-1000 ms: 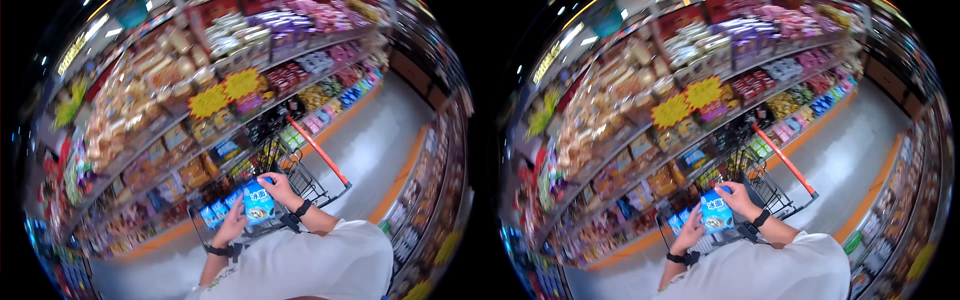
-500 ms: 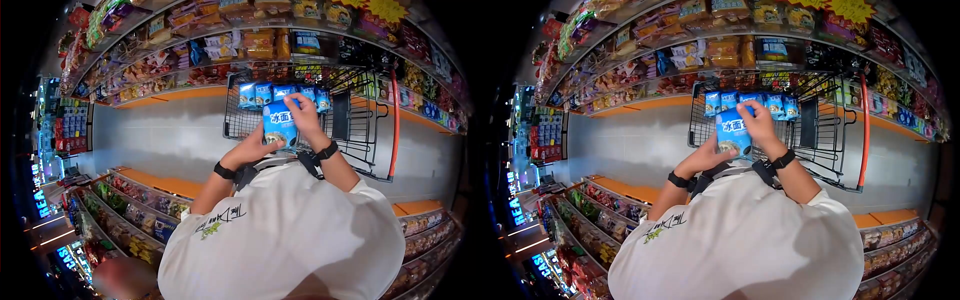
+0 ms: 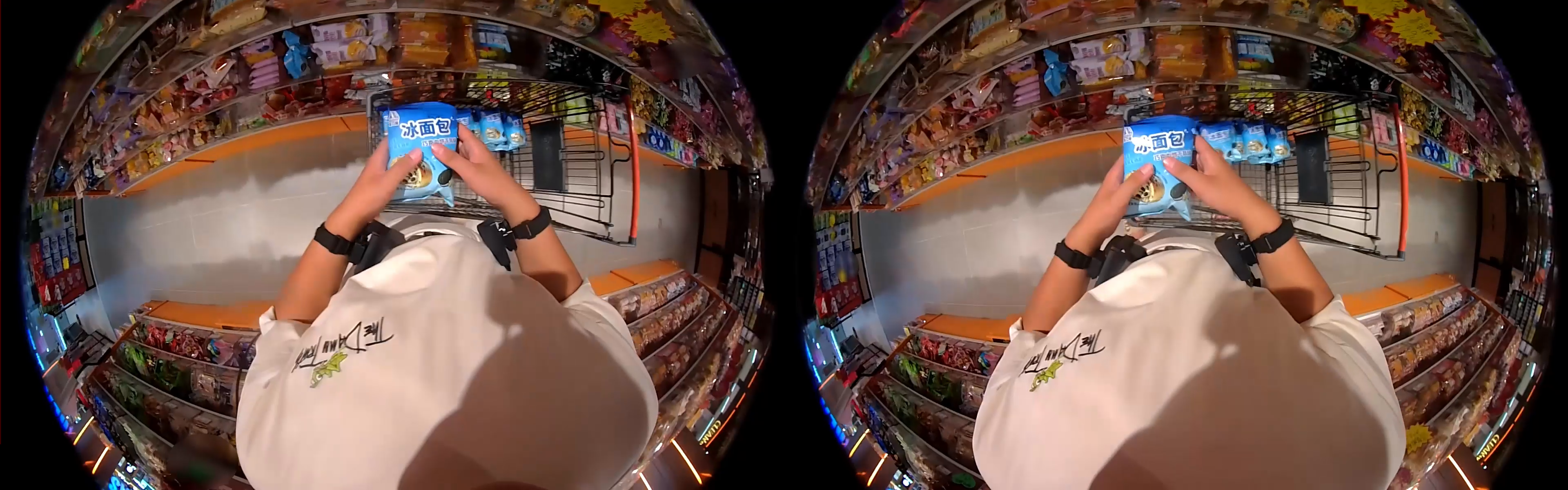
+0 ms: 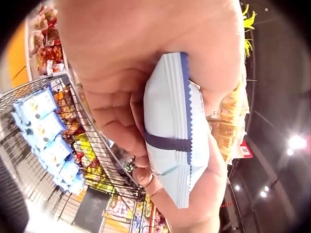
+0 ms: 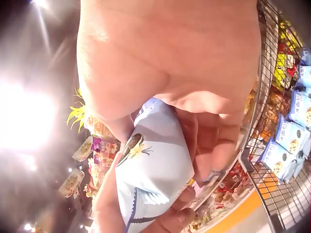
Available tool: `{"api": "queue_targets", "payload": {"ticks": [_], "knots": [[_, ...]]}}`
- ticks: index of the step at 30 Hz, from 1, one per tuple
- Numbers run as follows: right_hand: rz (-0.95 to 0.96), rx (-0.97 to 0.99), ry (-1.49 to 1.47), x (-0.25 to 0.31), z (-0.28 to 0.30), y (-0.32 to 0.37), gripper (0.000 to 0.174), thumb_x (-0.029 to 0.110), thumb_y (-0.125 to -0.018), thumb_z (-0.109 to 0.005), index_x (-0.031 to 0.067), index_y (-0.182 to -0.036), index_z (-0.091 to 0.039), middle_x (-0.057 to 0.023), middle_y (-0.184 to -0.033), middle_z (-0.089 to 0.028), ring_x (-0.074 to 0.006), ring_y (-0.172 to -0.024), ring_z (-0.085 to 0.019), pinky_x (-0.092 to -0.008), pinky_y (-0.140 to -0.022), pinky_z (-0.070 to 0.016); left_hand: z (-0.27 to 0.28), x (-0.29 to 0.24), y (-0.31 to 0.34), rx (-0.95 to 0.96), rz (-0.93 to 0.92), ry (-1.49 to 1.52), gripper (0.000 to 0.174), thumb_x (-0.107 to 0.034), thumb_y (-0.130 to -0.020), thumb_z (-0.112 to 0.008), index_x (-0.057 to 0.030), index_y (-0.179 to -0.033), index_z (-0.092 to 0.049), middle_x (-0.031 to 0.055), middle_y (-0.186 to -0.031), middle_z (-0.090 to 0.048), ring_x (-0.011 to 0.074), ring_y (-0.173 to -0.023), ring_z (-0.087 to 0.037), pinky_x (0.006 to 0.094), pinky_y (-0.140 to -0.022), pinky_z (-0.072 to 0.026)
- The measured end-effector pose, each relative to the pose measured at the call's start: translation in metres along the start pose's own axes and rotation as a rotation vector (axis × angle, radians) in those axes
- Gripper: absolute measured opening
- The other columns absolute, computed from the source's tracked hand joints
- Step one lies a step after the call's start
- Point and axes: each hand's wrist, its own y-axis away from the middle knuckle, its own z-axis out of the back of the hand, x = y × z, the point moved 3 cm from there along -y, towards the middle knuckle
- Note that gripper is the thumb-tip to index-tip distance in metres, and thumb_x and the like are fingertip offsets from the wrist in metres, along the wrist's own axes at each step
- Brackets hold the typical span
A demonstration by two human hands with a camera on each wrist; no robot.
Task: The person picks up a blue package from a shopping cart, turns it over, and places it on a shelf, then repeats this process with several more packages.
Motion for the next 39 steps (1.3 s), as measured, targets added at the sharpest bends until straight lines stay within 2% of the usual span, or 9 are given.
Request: {"api": "queue_targets", "payload": {"ticks": [6,11,21,24,26,32,34,37,39], "knots": [[0.015,-0.191,0.048,-0.028,-0.047,-0.027,0.045,0.021,-0.095,-0.064,-0.0007,-0.132,-0.047,-0.0097,-0.118,-0.062,-0.0155,-0.105,-0.059,-0.0295,-0.087,-0.05,0.06,0.034,-0.003,0.071,0.105,0.001,0.057,-0.044,-0.1,-0.055,-0.0037,-0.14,-0.045,0.0064,-0.132,-0.056,0.0157,-0.12,-0.053,0.0318,-0.101,-0.0435],[-0.057,-0.313,-0.026,-0.027,-0.058,-0.004,0.042,0.021,-0.095,-0.058,0.0024,-0.131,-0.048,-0.0082,-0.114,-0.062,-0.0152,-0.101,-0.059,-0.0298,-0.086,-0.0484,0.067,0.008,-0.008,0.255,0.283,-0.278,0.054,-0.041,-0.096,-0.062,-0.0008,-0.13,-0.051,0.0075,-0.118,-0.064,0.0136,-0.103,-0.061,0.0302,-0.089,-0.0501],[-0.119,-0.426,-0.178,-0.046,-0.014,0.087,0.044,0.032,-0.103,-0.053,0.0022,-0.135,-0.048,-0.0071,-0.123,-0.059,-0.0134,-0.111,-0.054,-0.0284,-0.094,-0.0449,-0.014,0.062,-0.027,0.259,0.527,0.198,0.051,-0.023,-0.091,-0.072,-0.0022,-0.132,-0.049,0.0098,-0.122,-0.064,0.0213,-0.109,-0.064,0.0367,-0.094,-0.0549],[-0.218,-0.424,-0.026,-0.083,0.063,0.127,0.046,0.035,-0.103,-0.05,0.0006,-0.134,-0.054,-0.0046,-0.103,-0.064,-0.0112,-0.092,-0.058,-0.0259,-0.083,-0.0471,-0.045,0.073,-0.023,0.248,0.481,0.229,0.048,-0.022,-0.092,-0.07,-0.0025,-0.131,-0.052,0.0094,-0.124,-0.064,0.0214,-0.111,-0.064,0.0376,-0.093,-0.0554],[-0.108,-0.704,0.307,-0.074,0.12,0.155,0.044,0.033,-0.102,-0.054,0.0012,-0.131,-0.059,-0.0035,-0.091,-0.065,-0.0112,-0.081,-0.056,-0.0255,-0.076,-0.0469,-0.06,0.079,-0.014,0.194,0.459,0.242,0.041,-0.026,-0.093,-0.07,-0.0035,-0.125,-0.057,0.0085,-0.116,-0.068,0.0193,-0.102,-0.068,0.035,-0.086,-0.0575],[-0.096,-1.187,1.107,-0.09,0.346,0.271,0.06,0.046,-0.088,-0.067,0.0048,-0.131,-0.059,-0.0175,-0.128,-0.06,-0.032,-0.118,-0.056,-0.0428,-0.102,-0.0426,-0.089,0.138,0.011,0.075,0.479,0.399,0.038,-0.031,-0.096,-0.064,-0.0057,-0.124,-0.057,0.0085,-0.117,-0.067,0.0198,-0.1,-0.069,0.0389,-0.082,-0.0599],[-0.095,-1.27,1.196,-0.123,0.395,0.277,0.066,0.046,-0.086,-0.069,0.0041,-0.134,-0.055,-0.0185,-0.124,-0.061,-0.0341,-0.119,-0.056,-0.0421,-0.102,-0.042,-0.095,0.159,0.014,-0.023,0.548,0.391,0.042,-0.034,-0.095,-0.065,-0.0059,-0.125,-0.057,0.0099,-0.114,-0.068,0.0216,-0.097,-0.07,0.0386,-0.082,-0.0598],[-0.341,-0.776,0.626,-0.251,0.48,0.248,0.074,0.045,-0.08,-0.074,0.0045,-0.137,-0.048,-0.0187,-0.118,-0.063,-0.0397,-0.119,-0.053,-0.047,-0.097,-0.0444,-0.118,0.172,0.034,-0.203,0.639,0.333,0.046,-0.042,-0.094,-0.065,-0.006,-0.122,-0.059,0.0115,-0.11,-0.07,0.0242,-0.094,-0.071,0.0385,-0.083,-0.0592],[-0.451,-1.065,1.205,-0.192,0.383,0.248,0.075,0.037,-0.08,-0.072,0.0132,-0.144,-0.04,-0.0147,-0.119,-0.062,-0.0476,-0.114,-0.052,-0.0577,-0.093,-0.044,-0.119,0.198,0.037,-0.133,0.576,0.412,0.046,-0.043,-0.094,-0.064,-0.006,-0.121,-0.059,0.0115,-0.11,-0.07,0.0242,-0.093,-0.071,0.039,-0.083,-0.0593]]}}
